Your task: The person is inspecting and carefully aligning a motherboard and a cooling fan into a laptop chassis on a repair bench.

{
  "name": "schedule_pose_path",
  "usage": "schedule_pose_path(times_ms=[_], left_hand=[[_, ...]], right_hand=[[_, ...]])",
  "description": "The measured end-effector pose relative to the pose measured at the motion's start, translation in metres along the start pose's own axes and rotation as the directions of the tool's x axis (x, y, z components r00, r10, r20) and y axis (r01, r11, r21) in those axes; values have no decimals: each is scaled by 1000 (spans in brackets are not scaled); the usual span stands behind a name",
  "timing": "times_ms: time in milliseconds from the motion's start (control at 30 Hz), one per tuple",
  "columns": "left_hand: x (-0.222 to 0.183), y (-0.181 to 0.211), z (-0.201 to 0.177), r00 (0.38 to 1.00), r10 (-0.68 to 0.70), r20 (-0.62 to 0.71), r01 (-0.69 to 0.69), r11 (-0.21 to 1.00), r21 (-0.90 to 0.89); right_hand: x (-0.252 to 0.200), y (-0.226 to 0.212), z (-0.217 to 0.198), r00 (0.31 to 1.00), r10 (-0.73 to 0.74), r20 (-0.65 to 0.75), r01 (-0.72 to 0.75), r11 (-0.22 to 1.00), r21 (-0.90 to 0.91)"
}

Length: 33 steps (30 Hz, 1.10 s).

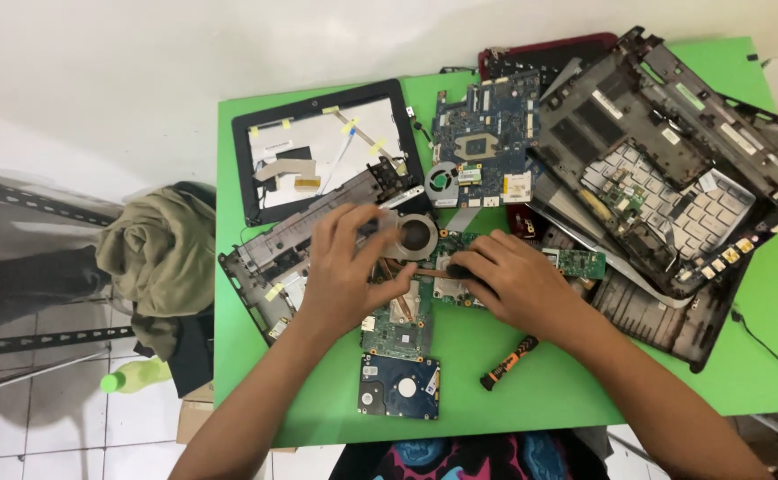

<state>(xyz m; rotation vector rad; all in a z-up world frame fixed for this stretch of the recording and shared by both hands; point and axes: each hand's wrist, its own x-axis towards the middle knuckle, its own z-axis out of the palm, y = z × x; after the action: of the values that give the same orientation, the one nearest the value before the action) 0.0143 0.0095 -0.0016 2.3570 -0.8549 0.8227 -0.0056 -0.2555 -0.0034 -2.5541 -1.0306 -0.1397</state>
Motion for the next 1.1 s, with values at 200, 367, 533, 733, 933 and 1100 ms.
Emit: schedule_pose_path(times_ms=[200, 367, 533, 733, 933, 1100], left_hand=[[-5, -4, 12, 997, 36, -67, -40, 998, -52], [1, 7, 5, 993, 9, 121, -7, 1000, -23], [-3, 0, 6, 990, 57, -130, -65, 996, -61], [0, 8, -1, 967, -23, 254, 33, 999, -35], [-1, 8, -3, 995, -39, -96, 18, 978, -209], [-1, 6, -7, 948, -100, 303, 117, 992, -40]], right_hand=[[-3, 0, 1, 1000, -6, 3, 6, 1000, -21], [-3, -1, 0, 1000, -10, 14, 10, 1000, -20], [-3, 1, 1, 1000, -22, 11, 23, 999, -45], [-6, 2, 5, 1000, -25, 5, 25, 999, -45], [-3, -6, -4, 997, -49, -52, 41, 987, -158], [-3, -3, 4, 995, 9, -100, -34, 966, -255]])
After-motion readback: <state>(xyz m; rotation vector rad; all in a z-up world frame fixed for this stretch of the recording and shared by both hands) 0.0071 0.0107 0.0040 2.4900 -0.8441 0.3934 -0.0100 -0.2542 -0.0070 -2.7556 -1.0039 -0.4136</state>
